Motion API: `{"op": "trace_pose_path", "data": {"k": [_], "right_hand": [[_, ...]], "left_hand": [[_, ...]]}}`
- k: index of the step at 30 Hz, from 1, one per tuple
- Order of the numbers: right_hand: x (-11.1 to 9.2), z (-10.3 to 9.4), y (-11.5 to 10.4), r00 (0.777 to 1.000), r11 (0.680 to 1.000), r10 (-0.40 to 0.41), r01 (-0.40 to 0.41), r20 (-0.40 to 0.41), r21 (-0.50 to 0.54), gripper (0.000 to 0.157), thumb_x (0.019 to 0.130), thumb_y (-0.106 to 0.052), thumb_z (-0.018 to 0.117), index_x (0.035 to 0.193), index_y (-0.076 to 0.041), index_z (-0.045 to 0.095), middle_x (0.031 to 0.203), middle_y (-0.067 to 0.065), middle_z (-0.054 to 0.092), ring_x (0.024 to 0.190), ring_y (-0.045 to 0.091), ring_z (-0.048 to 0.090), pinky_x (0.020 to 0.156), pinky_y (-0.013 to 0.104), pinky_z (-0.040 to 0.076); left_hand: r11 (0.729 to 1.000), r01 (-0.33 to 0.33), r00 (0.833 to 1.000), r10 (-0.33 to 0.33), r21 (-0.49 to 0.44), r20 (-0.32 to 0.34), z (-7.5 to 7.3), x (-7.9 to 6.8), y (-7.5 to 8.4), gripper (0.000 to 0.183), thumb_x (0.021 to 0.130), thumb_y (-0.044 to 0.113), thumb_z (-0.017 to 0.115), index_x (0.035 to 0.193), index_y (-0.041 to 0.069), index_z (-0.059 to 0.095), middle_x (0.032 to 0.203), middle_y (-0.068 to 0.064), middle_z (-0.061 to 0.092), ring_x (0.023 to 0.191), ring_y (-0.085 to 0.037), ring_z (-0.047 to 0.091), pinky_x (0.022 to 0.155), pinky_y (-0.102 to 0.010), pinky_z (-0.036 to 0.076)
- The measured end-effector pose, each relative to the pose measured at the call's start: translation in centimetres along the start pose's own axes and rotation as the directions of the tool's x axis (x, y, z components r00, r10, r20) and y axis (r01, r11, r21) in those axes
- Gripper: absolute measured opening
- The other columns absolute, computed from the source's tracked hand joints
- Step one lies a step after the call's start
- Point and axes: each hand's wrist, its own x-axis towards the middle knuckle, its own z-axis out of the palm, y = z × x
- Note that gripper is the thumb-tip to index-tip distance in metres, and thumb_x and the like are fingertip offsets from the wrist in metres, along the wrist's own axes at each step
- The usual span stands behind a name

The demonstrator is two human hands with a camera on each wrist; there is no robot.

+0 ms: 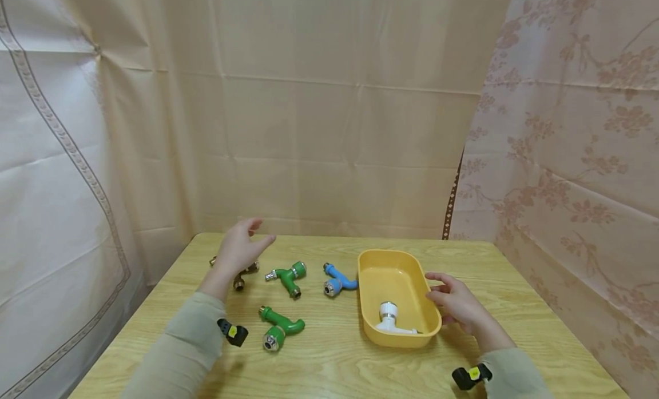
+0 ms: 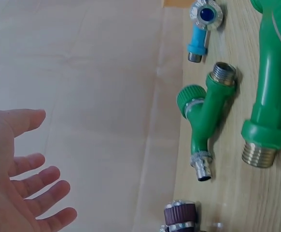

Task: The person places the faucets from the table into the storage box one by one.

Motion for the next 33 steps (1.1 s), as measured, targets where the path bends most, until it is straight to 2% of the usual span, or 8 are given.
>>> {"op": "trace_pose_path", "data": {"k": [7,15,25,33], "right_hand": [[0.0,0.0,0.0,1.000,1.000,0.000,0.000,0.004,0.006,0.057,0.102,-0.008,0.058,0.154,-0.003,0.035,0.132,0.030,0.051,0.101,0.029,0.065,0.066,0.051,0.060],[-0.1,0.0,0.0,1.000,1.000,-0.010,0.010,0.011,0.006,0.057,0.102,-0.008,0.057,0.154,-0.003,0.034,0.132,0.031,0.051,0.100,0.030,0.065,0.064,0.050,0.060],[-0.1,0.0,0.1,1.000,1.000,-0.009,0.009,0.010,0.009,0.057,0.103,-0.008,0.057,0.155,-0.003,0.033,0.133,0.031,0.049,0.101,0.031,0.065,0.066,0.051,0.060],[-0.2,0.0,0.0,1.000,1.000,-0.008,0.008,0.010,0.010,0.057,0.102,-0.009,0.058,0.154,-0.004,0.036,0.132,0.030,0.050,0.098,0.030,0.065,0.065,0.050,0.060]], "left_hand": [[0.999,0.019,1.000,-0.019,0.030,-0.011,0.0,0.2,-1.5,0.066,0.098,0.041,0.068,0.147,0.001,0.049,0.143,-0.023,0.052,0.127,-0.042,0.051,0.100,-0.058,0.044],[0.995,0.098,0.995,-0.098,0.020,0.015,-0.2,0.1,-2.7,0.071,0.099,0.045,0.065,0.150,0.001,0.044,0.148,-0.024,0.047,0.130,-0.044,0.049,0.103,-0.060,0.042],[0.979,0.201,0.979,-0.202,0.037,0.031,-0.3,0.1,-3.8,0.075,0.098,0.046,0.063,0.152,-0.001,0.040,0.144,-0.029,0.048,0.127,-0.046,0.050,0.101,-0.060,0.043],[0.968,0.243,0.967,-0.246,0.056,0.058,0.2,0.4,-5.5,0.078,0.098,0.047,0.062,0.153,-0.003,0.037,0.139,-0.030,0.053,0.127,-0.046,0.050,0.104,-0.059,0.041]]}}
